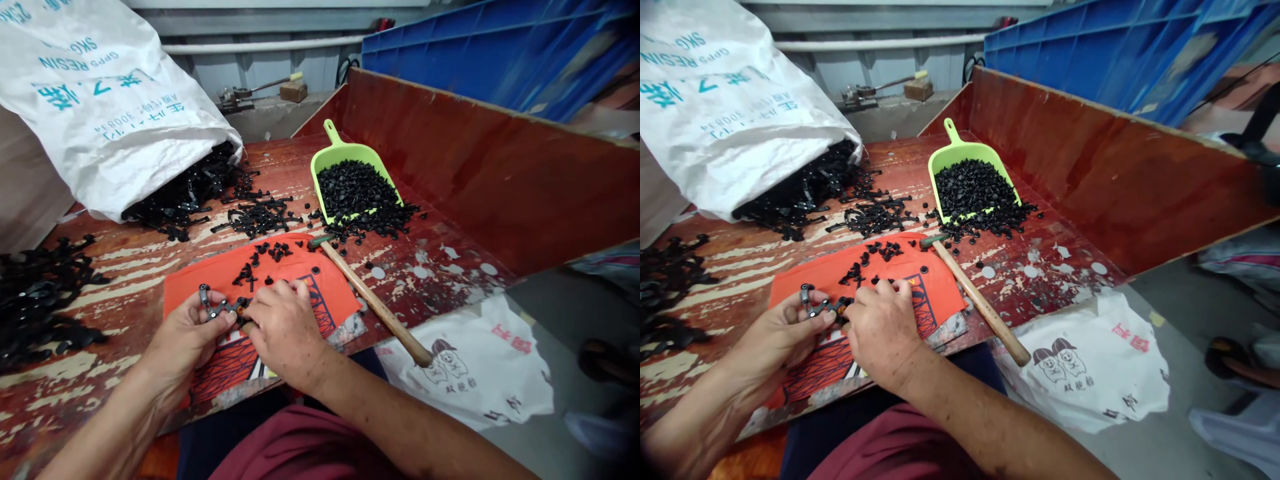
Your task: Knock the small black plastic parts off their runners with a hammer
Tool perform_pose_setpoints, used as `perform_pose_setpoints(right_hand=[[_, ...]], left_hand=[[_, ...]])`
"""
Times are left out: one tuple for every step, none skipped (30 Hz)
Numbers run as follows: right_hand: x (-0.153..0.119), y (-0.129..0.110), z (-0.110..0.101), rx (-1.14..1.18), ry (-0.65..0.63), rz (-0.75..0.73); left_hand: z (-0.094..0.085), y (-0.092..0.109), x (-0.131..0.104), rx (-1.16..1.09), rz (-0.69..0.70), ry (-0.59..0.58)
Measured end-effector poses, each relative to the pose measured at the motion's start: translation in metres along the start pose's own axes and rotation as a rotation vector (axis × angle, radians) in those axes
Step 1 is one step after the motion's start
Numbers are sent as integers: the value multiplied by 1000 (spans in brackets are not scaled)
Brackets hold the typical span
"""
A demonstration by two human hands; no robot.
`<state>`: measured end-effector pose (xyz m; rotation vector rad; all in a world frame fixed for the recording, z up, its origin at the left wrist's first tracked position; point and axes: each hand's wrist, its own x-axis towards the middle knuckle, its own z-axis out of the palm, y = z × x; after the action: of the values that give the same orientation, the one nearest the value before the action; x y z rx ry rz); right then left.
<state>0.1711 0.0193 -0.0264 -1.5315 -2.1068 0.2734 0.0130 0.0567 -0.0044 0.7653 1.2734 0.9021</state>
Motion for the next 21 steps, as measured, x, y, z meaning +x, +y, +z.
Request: perform_pose_setpoints(right_hand=[[0, 0, 0, 0, -2, -1], [-1, 0, -1, 1, -4, -2], [-1, 0, -1, 2, -6, -2], [-1, 0, 0, 5, -8, -1], [-2, 1, 0, 8, -9, 1], [-2, 1, 0, 13, -7, 5], [-2, 1, 0, 17, -6, 9], [-2, 1, 1, 22, -4, 13], [-2, 2, 1, 25, -3, 15], [-2, 2, 0, 27, -4, 16], [-1, 2, 0, 27, -5, 14], [-1, 2, -1, 26, -7, 13], [-1, 3, -1, 24, -8, 11], [-1, 3, -2, 23, -9, 9], [-1, 3, -2, 22, -10, 6], [-1, 3, -2, 22, -10, 4], [-2, 3, -1, 22, -9, 5], [-2, 2, 0, 24, -8, 7], [-2, 1, 1, 25, -8, 11], [-2, 0, 2, 26, -9, 15], [-1, 0, 3, 25, -12, 17]], left_hand=[[0, 1, 0, 15, -6, -16], [-1, 2, 0, 32, -15, -35], [-1, 3, 0, 51, -27, -56], [-1, 5, 1, 72, -43, -77], [-2, 6, 1, 93, -57, -94], [-3, 7, 1, 112, -66, -106], [-4, 8, 2, 128, -74, -115], [-5, 8, 3, 141, -82, -122], [-7, 8, 4, 152, -89, -127], [-8, 8, 5, 160, -97, -133], [-9, 8, 6, 165, -108, -139], [-10, 8, 7, 170, -118, -146], [-10, 8, 7, 171, -127, -152], [-10, 8, 8, 167, -130, -153], [-10, 8, 8, 162, -129, -150], [-9, 8, 7, 152, -121, -142], [-7, 7, 7, 139, -107, -129], [-6, 6, 6, 126, -89, -116], [-5, 4, 5, 116, -63, -102], [-4, 2, 5, 110, -31, -86], [-3, -1, 4, 111, 2, -72]])
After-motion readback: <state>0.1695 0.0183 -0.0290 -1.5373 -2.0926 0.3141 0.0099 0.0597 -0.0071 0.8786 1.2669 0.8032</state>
